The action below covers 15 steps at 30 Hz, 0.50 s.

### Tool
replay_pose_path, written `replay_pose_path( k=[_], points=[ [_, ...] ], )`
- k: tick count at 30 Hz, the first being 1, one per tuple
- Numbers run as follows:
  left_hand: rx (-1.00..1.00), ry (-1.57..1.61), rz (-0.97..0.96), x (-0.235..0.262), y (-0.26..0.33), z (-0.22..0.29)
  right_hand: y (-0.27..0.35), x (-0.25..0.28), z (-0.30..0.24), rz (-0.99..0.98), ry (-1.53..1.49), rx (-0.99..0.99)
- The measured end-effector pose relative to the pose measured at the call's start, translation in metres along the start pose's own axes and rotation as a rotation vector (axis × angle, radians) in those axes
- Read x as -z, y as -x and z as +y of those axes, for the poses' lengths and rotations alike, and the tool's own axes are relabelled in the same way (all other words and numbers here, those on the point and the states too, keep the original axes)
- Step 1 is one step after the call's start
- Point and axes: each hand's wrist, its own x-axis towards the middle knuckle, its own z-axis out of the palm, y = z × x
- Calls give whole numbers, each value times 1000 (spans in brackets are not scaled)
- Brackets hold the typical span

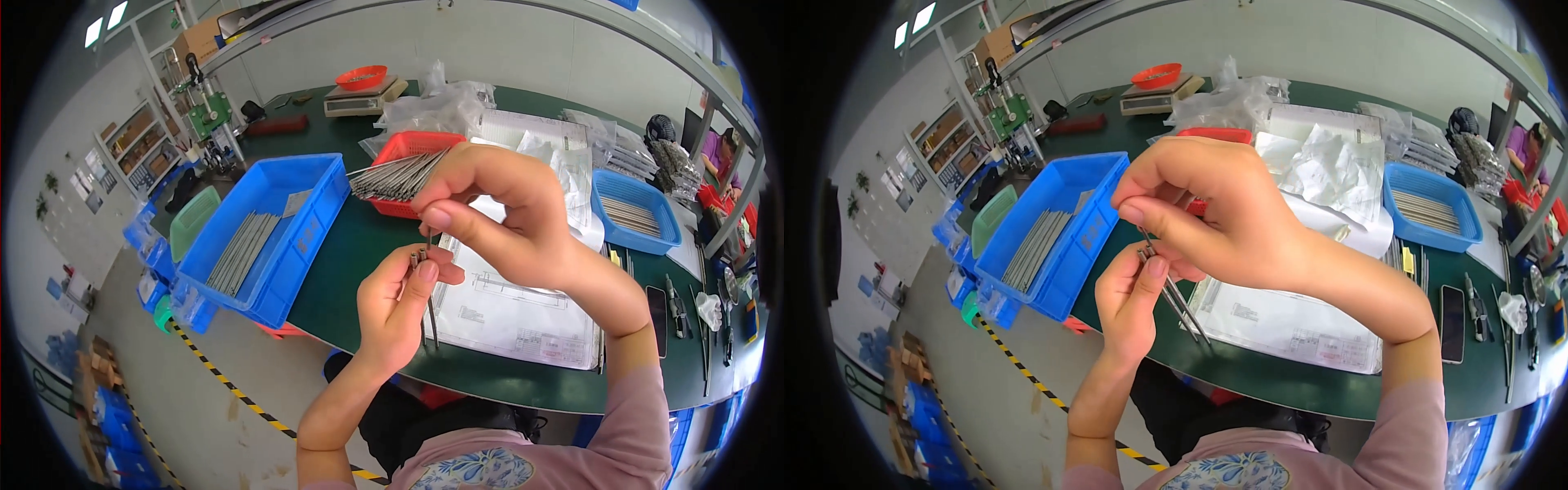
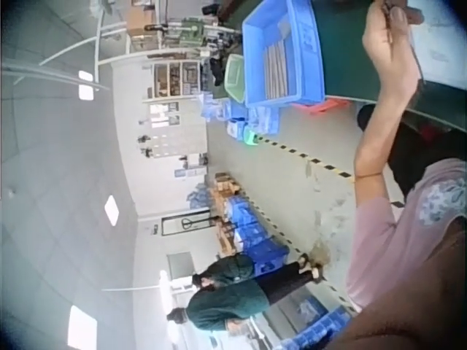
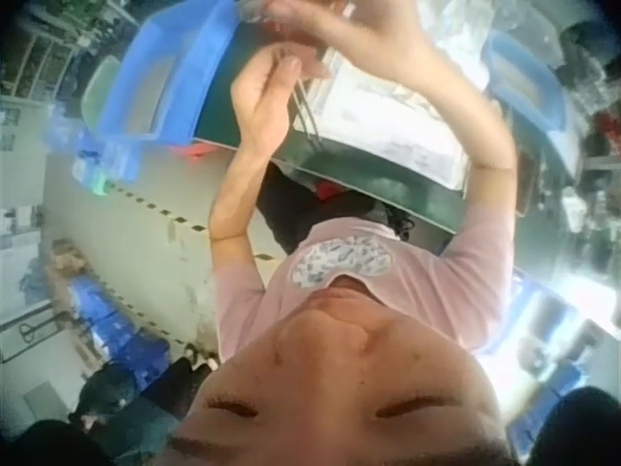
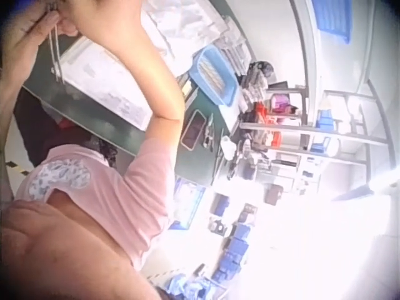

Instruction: Assemble small metal rings or sleeves onto thin metal rods at an assembly station.

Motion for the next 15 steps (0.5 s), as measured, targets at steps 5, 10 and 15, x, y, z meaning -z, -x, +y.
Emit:
replay_pose_path(
  k=[5,10,15],
  points=[
    [-20,-63,-4,4,3,5,-1,-9,10,-4,-109,-129],
    [-9,-36,-12,4,2,7,-4,-3,6,-57,-89,-196],
    [-22,-55,-33,7,2,6,-5,-4,0,-78,-129,-303]
  ],
)
